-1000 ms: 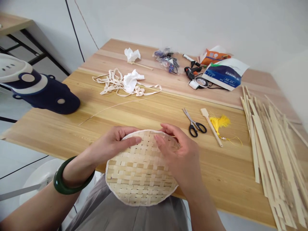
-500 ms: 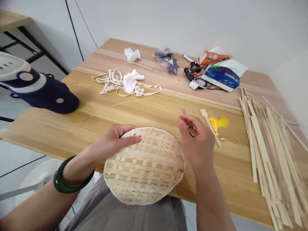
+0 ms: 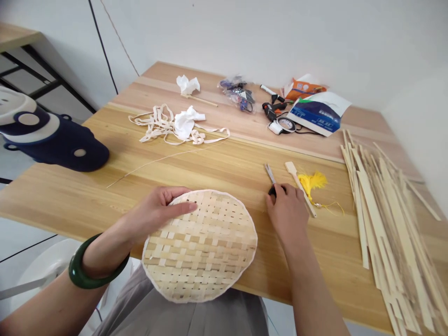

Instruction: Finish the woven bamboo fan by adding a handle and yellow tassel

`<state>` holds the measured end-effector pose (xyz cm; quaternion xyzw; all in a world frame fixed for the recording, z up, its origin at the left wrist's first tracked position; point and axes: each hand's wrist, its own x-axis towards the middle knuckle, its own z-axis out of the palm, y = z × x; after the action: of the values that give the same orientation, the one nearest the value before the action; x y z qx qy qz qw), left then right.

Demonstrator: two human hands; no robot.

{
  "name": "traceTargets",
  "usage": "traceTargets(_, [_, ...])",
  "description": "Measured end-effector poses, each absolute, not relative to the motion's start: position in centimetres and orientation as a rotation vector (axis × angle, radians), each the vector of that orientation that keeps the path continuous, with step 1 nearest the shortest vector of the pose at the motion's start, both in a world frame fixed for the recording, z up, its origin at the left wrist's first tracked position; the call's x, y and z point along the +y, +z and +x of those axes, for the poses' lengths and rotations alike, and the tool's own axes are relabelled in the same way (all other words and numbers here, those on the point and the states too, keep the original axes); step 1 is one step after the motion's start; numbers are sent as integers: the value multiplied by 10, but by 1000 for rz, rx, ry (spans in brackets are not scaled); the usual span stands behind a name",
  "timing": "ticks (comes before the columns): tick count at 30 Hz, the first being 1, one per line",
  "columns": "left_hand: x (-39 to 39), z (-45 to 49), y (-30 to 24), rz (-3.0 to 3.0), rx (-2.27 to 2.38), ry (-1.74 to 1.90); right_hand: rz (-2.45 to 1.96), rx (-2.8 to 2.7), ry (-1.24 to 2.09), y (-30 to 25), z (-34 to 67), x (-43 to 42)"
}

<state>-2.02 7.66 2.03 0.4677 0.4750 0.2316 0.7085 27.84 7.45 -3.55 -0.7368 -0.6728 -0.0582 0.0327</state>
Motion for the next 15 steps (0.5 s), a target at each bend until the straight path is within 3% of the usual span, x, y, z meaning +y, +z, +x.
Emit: traceTargets(15, [76,-13,18,1000,1062,450,-2515,-2136,-15,-9,289,68])
